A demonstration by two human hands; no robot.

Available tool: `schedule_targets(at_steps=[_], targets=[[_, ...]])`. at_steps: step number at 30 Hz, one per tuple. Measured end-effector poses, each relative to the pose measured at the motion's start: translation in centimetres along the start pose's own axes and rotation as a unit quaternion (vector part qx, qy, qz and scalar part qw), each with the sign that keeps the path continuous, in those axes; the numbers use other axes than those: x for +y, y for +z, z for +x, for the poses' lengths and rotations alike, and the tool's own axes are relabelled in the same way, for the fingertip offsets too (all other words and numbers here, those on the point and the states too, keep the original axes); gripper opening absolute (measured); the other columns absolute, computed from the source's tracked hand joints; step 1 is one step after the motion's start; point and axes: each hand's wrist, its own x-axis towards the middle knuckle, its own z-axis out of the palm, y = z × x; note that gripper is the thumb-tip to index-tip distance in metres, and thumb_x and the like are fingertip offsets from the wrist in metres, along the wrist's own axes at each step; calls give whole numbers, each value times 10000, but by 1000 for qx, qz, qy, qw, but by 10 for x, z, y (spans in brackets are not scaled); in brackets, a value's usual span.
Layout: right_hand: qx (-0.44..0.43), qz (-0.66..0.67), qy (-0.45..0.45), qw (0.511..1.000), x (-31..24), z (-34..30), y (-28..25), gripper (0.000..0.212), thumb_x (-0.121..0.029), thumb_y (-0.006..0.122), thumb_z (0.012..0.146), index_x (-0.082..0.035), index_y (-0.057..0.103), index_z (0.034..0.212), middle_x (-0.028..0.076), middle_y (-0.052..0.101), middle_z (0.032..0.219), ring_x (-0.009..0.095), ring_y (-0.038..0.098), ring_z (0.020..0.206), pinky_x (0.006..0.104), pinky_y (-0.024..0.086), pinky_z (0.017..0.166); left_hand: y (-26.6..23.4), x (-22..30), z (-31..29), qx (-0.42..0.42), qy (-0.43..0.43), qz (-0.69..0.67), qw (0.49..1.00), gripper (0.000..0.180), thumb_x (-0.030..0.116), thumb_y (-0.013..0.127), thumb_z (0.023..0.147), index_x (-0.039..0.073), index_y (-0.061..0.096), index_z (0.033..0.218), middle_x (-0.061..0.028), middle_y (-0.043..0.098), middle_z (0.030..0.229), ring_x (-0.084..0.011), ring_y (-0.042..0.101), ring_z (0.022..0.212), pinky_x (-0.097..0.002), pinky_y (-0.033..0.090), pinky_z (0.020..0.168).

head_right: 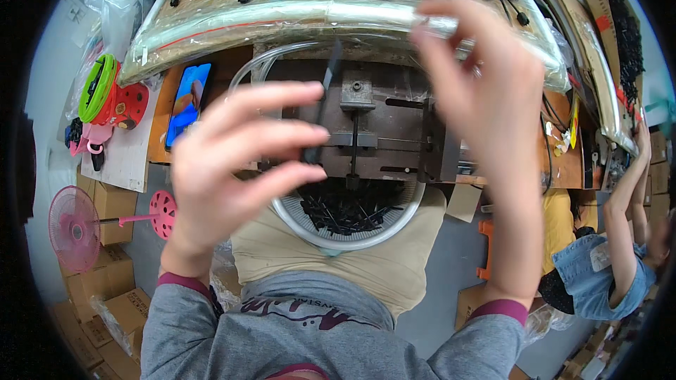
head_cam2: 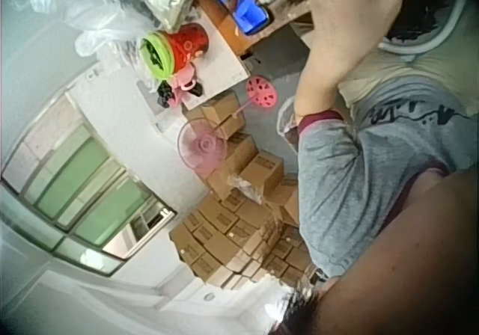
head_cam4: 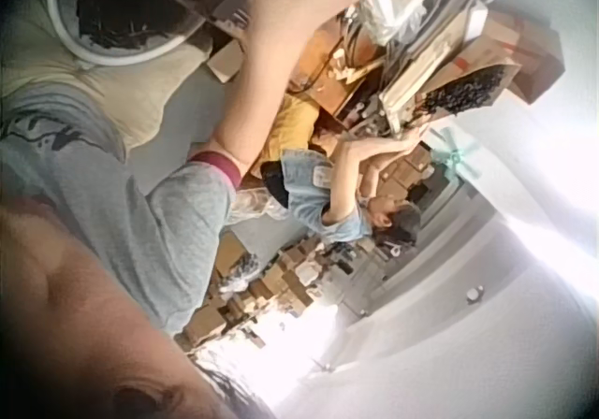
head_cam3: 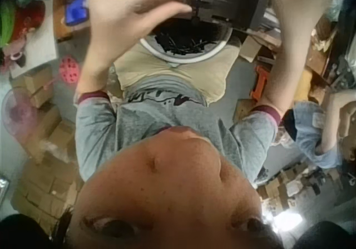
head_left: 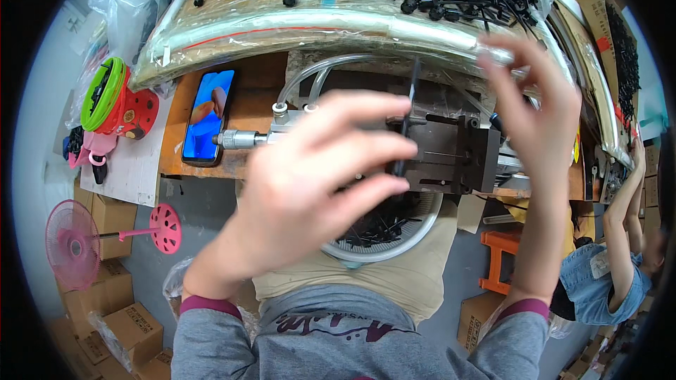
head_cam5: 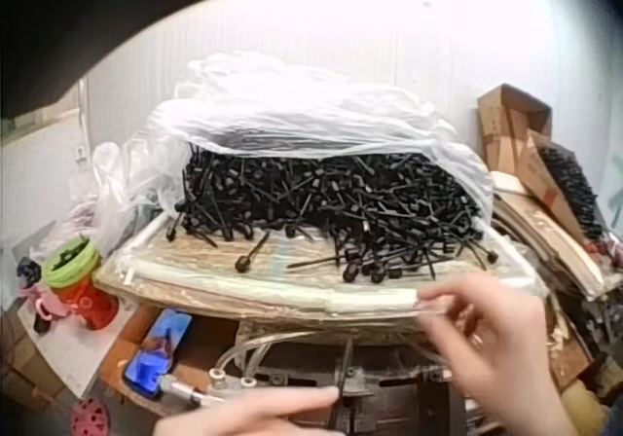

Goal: Assembling small black plastic cable connectors using a manual or pneumatic press machine at a workbench.

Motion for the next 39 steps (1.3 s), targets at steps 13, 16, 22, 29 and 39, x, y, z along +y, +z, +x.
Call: schedule_targets(at_steps=[13,16,22,29,39], targets=[[-107,-96,-22,989,81,101,46,446,-216,767,808,-195,661,1241,62,697,1092,202,644,957,342,526,868,77,-2,-58,-36,-8,131,991,239,105,788,720,15,681,915,-185,612,1322,-267,693,892,-328,565,783],[-154,-118,-12,981,62,98,42,434,-242,758,838,-135,664,1248,79,696,1102,180,655,972,322,529,862,86,-2,-59,-37,5,173,984,235,96,782,719,12,672,909,-196,605,1331,-265,700,826,-333,573,780],[-89,136,134,978,23,95,21,222,-117,780,797,17,687,947,87,699,858,139,649,796,281,534,744,79,-7,-48,-48,-2,175,983,239,89,784,709,28,668,909,-192,625,1303,-254,699,771,-327,572,736],[-79,317,137,935,74,80,-7,408,-203,711,917,56,631,1222,113,676,1117,168,673,1024,272,539,848,78,-4,-48,-81,-32,179,980,257,113,794,711,43,670,925,-160,636,1301,-224,683,679,-298,552,664],[2,457,217,862,78,37,-25,376,-186,679,941,52,632,1229,127,660,1209,212,675,1047,258,572,837,46,13,-19,-8,-49,61,997,438,185,842,744,45,694,1131,-140,682,1220,-163,700,700,-275,554,619]])
